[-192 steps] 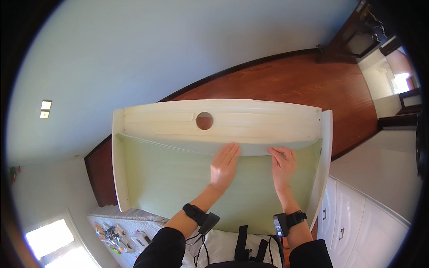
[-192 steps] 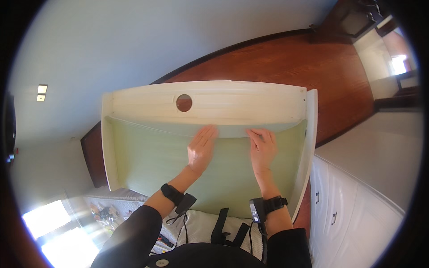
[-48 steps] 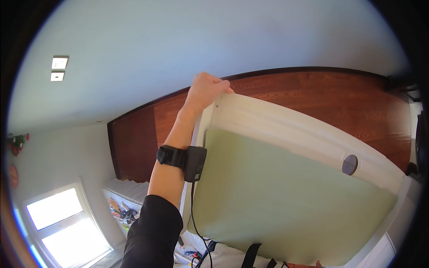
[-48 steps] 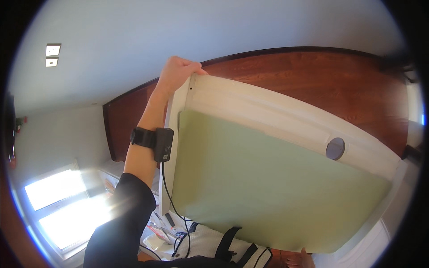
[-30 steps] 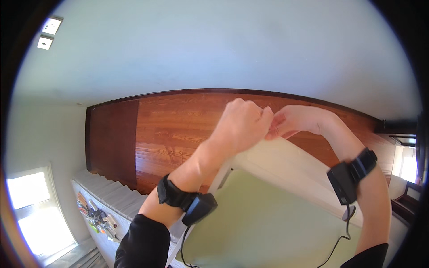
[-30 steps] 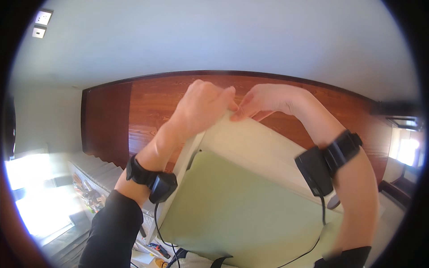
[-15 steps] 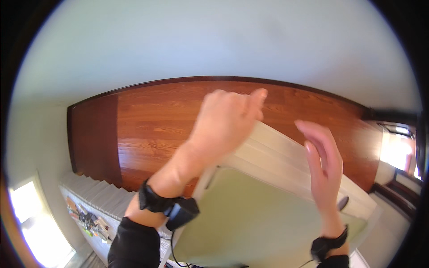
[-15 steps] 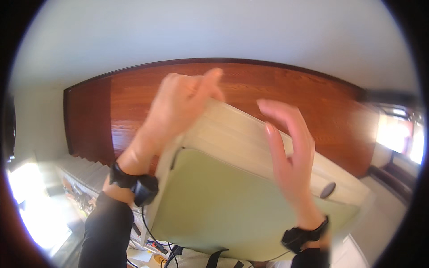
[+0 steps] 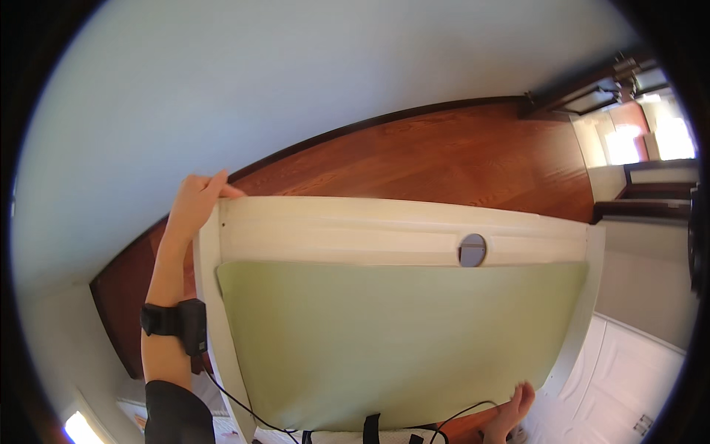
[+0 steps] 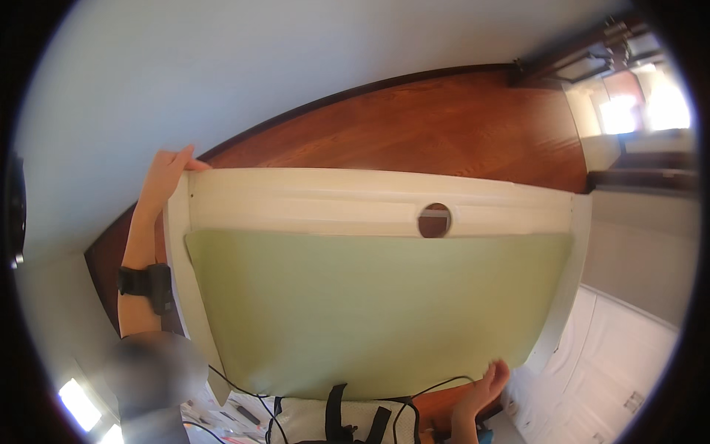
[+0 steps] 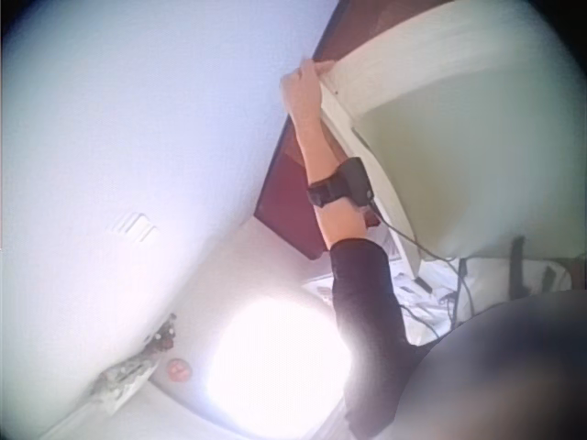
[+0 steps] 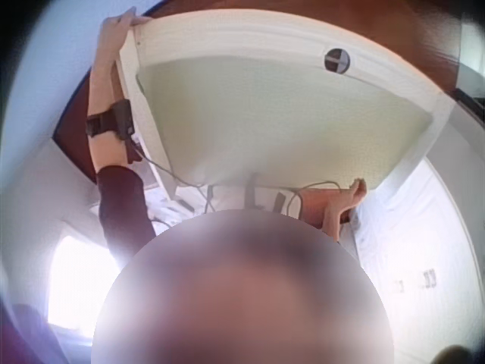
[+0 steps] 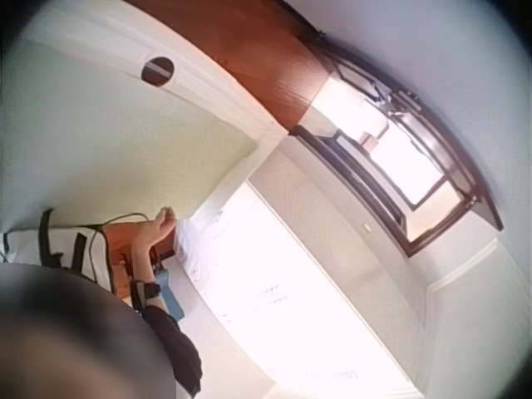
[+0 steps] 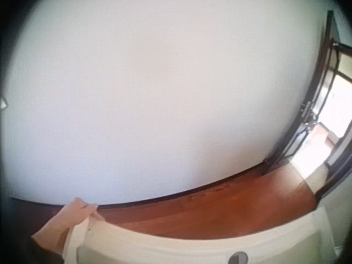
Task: The person assembles a white furniture unit by hand, removing protective film from panels, aligning edges, and using a cordless drill to drive screws into pre-drilled holes. The person repositions panels and secures joints, working on a wooden floor with tools and parts laid out nearby.
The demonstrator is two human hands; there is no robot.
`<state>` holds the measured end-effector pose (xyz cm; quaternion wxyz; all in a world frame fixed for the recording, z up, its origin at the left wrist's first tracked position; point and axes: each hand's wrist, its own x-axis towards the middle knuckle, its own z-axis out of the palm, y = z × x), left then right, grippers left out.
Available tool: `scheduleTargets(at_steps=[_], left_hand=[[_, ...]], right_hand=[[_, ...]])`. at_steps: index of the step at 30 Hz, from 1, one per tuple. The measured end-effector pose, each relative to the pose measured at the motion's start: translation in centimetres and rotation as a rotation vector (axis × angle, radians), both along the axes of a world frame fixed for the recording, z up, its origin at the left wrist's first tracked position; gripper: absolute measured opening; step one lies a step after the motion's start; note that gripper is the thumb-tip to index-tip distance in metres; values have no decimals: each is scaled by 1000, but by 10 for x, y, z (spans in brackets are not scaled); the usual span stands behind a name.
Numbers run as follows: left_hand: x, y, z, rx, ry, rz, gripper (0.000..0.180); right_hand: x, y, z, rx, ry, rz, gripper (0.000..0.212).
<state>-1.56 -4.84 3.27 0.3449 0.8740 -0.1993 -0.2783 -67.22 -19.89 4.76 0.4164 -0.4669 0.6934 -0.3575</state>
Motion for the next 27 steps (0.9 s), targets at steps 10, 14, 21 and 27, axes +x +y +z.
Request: scheduleTargets(at_steps=[10, 14, 21, 27], left_hand=[[1, -9, 13, 57, 65, 120, 47], [-1, -8, 12, 25, 72, 136, 48], [1, -5, 11, 46, 60, 174, 48], [3, -2, 6, 43, 52, 186, 50]], right_hand=[[-136, 75, -72, 594, -842, -414, 85], [-101, 71, -73, 585, -910, -363, 83], [-149, 44, -76, 514, -851, -526, 75], [-178, 5, -71, 381, -952, -273, 76]])
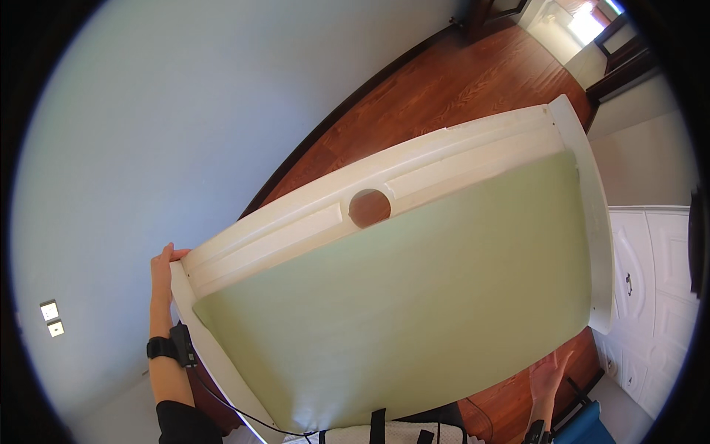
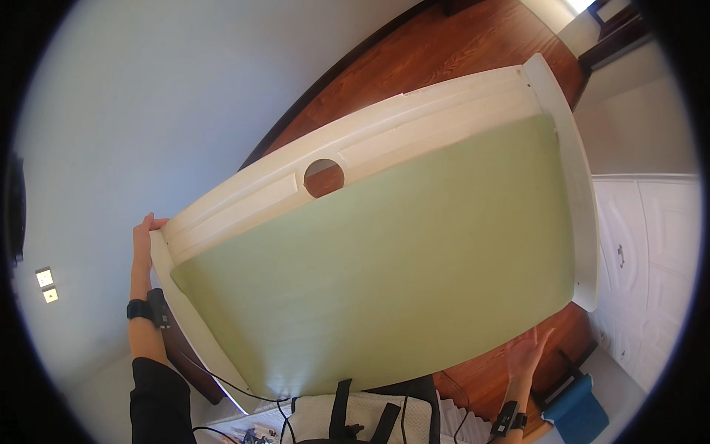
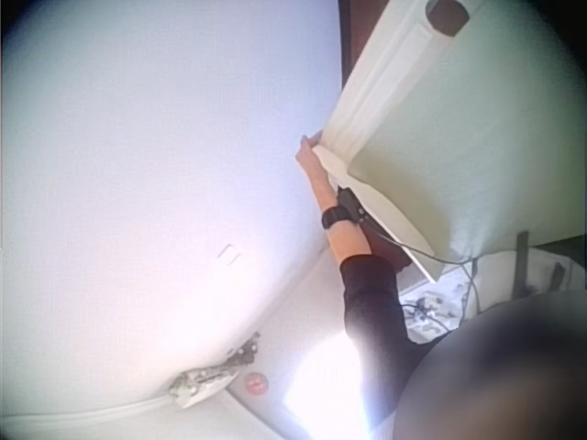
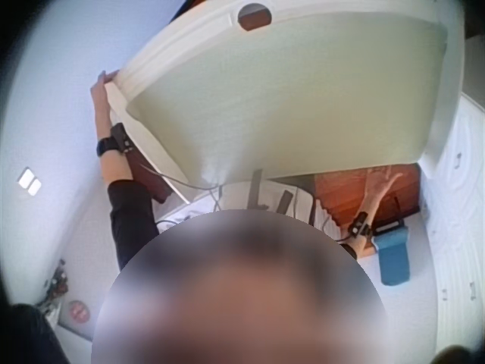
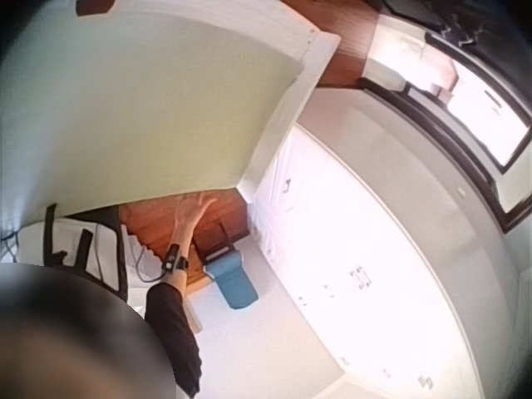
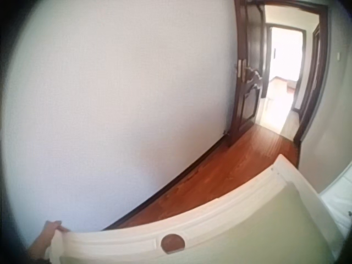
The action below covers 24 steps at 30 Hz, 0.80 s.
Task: The person assembles a white furniture unit by hand, removing protective film from panels, aligning edges, and using a cordless drill to drive screws into pre-drilled holes. The person repositions panels and secures joints, working on a wooden floor with tools and parts laid out nearby.
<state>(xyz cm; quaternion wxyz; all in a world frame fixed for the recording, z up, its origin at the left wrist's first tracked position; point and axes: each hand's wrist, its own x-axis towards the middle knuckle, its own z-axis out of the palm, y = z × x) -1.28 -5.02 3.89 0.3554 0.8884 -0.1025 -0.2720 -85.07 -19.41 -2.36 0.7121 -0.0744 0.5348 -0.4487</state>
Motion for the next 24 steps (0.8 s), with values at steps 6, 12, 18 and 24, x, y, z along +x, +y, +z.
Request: scheduleTargets(at_steps=[6, 12, 18, 24], left_hand=[[-3, -2, 2, 7, 5, -19, 51], [-5, -8, 3, -5, 113, 6, 56], [-15, 25, -2, -338, 149, 189, 55], [-43, 91, -21, -132, 120, 88, 33]], right_hand=[[95, 56, 11, 102, -215, 262, 78], [151, 89, 12, 255, -214, 142, 79], [161, 99, 4, 212, -107, 51, 80], [170, 96, 16, 239, 27, 56, 80]])
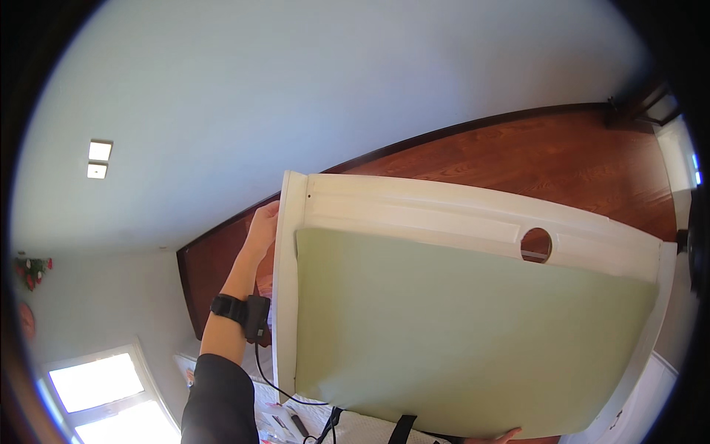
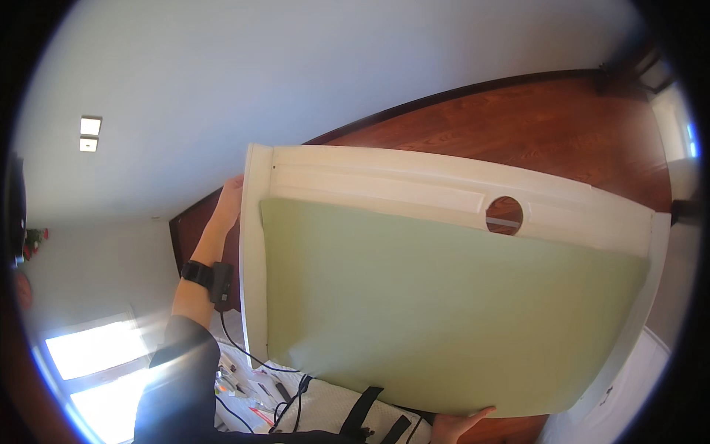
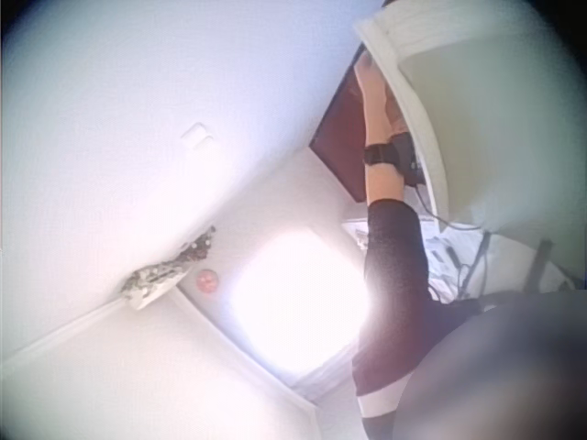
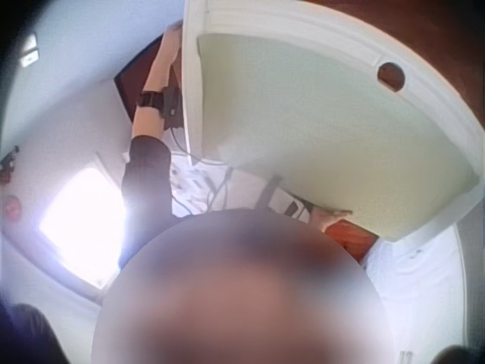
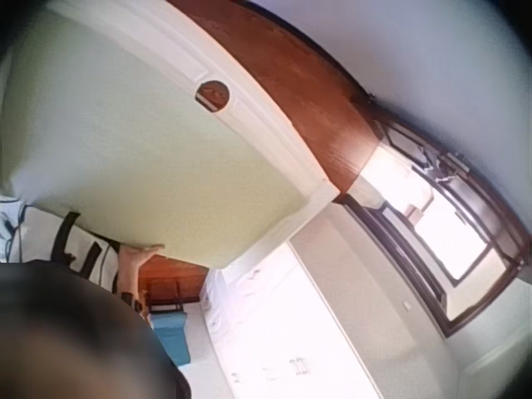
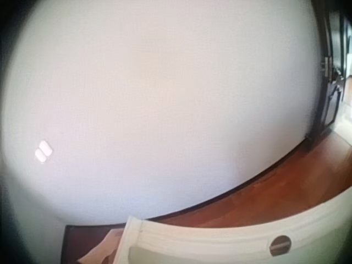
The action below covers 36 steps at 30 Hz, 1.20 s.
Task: The person assembles a white furniture unit by hand, removing protective film from panels, aligning edges, and using a cordless drill to drive screws into pre-drilled holes. The person repositions panels and secures joints, working on a wooden floor with tools and parts laid out nearby.
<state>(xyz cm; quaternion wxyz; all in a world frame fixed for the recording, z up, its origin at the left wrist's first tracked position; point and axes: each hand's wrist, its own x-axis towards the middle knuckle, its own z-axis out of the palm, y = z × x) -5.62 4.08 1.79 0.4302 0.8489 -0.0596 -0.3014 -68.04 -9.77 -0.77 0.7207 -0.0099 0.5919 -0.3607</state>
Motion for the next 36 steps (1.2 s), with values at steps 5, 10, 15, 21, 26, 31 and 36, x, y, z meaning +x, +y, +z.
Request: scheduleTargets(at_steps=[5, 10, 15, 21, 26, 31, 36], left_hand=[[-6, 0, -19, -403, 334, 263, 29], [-7, -4, -19, -494, 409, 515, 34], [-16, -1, -7, -294, 87, 568, 39], [-72, 21, 19, -294, -266, 626, 31], [-164, 59, 83, -62, -599, 558, 21], [-269, 1, 119, -73, -11, 254, 11], [-285, -113, 91, -260, -187, -217, 14]], right_hand=[[4, -8, 5, 41, 38, -8, 81], [-2, -4, -4, -65, -29, 96, 81], [-7, -4, -12, -156, -136, 218, 82], [7, -9, -4, -45, -143, 188, 82], [11, -12, 6, 96, 131, 98, 84], [2, -10, 4, 156, -16, 77, 87], [-8, -13, -8, 154, 110, 76, 92]])
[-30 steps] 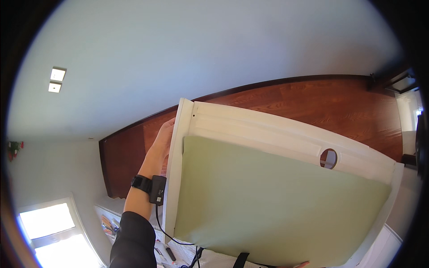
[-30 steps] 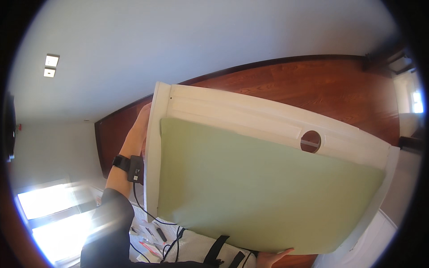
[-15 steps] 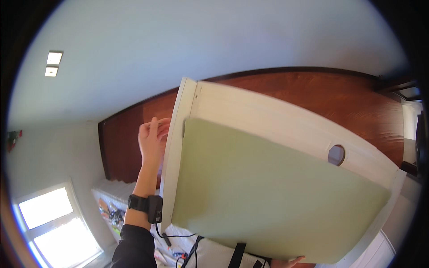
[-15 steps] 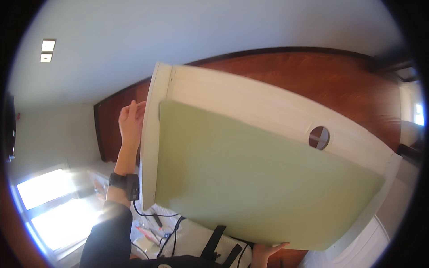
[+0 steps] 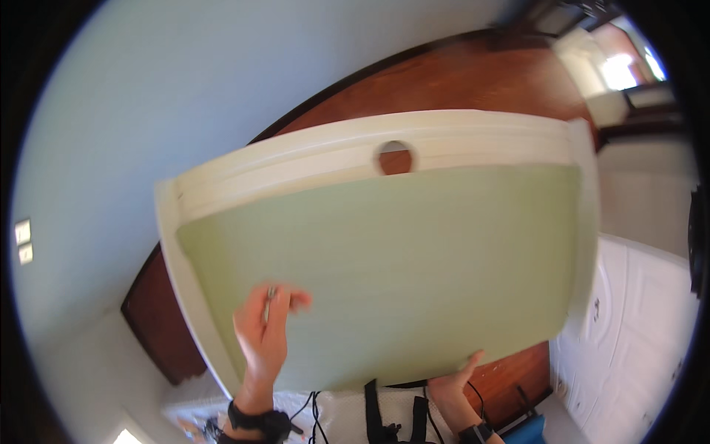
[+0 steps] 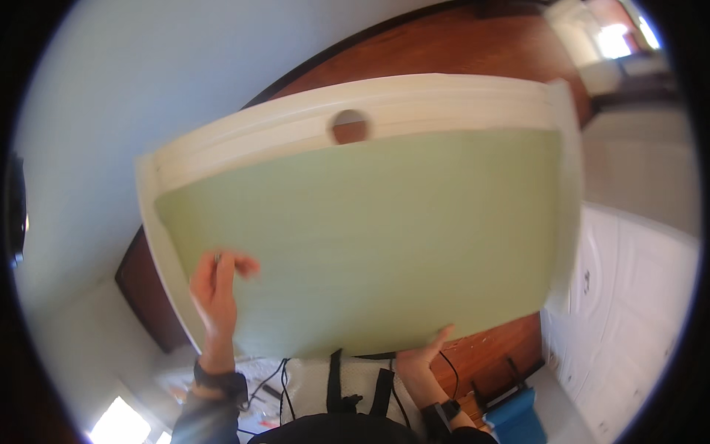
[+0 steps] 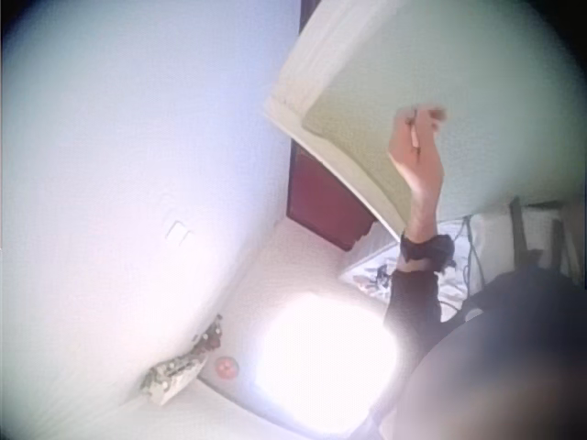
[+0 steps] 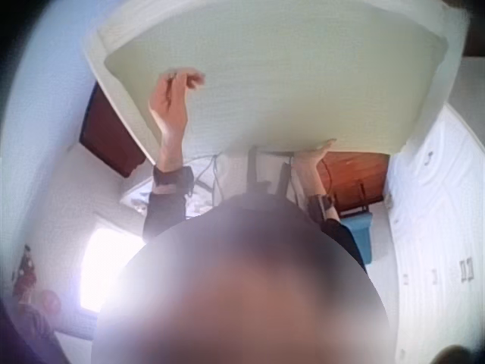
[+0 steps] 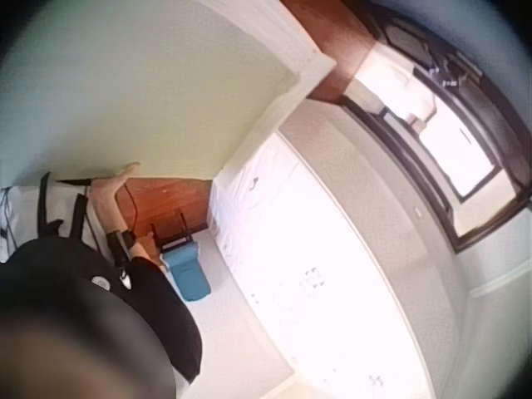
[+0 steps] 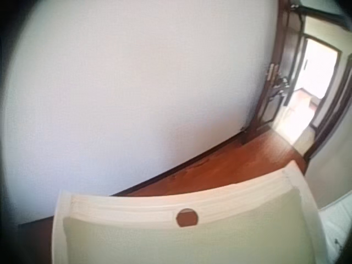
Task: The person assembles a white furniture unit by hand, removing protective film from panels, aligning edges, and using a cordless drill to drive screws into pre-drilled holes. The person repositions panels and secures joints, working on a wooden floor with tools and parts laid out nearby.
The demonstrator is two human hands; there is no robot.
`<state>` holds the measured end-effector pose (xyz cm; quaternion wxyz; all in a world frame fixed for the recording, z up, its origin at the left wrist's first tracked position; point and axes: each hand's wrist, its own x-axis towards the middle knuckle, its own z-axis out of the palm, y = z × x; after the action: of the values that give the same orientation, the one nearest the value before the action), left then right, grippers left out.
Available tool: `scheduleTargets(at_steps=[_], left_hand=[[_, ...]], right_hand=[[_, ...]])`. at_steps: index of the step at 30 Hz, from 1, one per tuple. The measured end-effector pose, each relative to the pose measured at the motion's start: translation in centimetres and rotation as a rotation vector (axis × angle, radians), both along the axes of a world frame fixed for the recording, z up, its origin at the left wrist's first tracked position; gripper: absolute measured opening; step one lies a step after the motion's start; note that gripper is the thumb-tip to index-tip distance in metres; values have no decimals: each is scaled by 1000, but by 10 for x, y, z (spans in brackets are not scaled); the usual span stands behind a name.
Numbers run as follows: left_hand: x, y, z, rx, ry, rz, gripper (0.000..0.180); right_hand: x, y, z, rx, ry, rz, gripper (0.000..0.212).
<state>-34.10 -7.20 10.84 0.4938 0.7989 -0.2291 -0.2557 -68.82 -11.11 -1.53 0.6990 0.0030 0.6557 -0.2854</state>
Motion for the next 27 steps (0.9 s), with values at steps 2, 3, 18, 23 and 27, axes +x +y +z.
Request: scheduleTargets(at_steps=[2, 3, 18, 23, 27], left_hand=[[9, -68, -27, -70, -201, -200, 18], [13, -112, -45, -122, -288, -270, 21], [110, -376, -147, 322, -1008, -546, 31], [190, -373, -130, 383, -948, -755, 36], [181, -359, -98, 387, -367, -440, 42]], right_hand=[[-3, -6, 6, 49, -38, -21, 92], [-3, -10, 10, 75, -65, -36, 91], [47, -31, 59, 360, -402, 80, 64], [31, -32, 18, 383, -800, 631, 37], [30, -30, 6, 487, -923, 572, 37]])
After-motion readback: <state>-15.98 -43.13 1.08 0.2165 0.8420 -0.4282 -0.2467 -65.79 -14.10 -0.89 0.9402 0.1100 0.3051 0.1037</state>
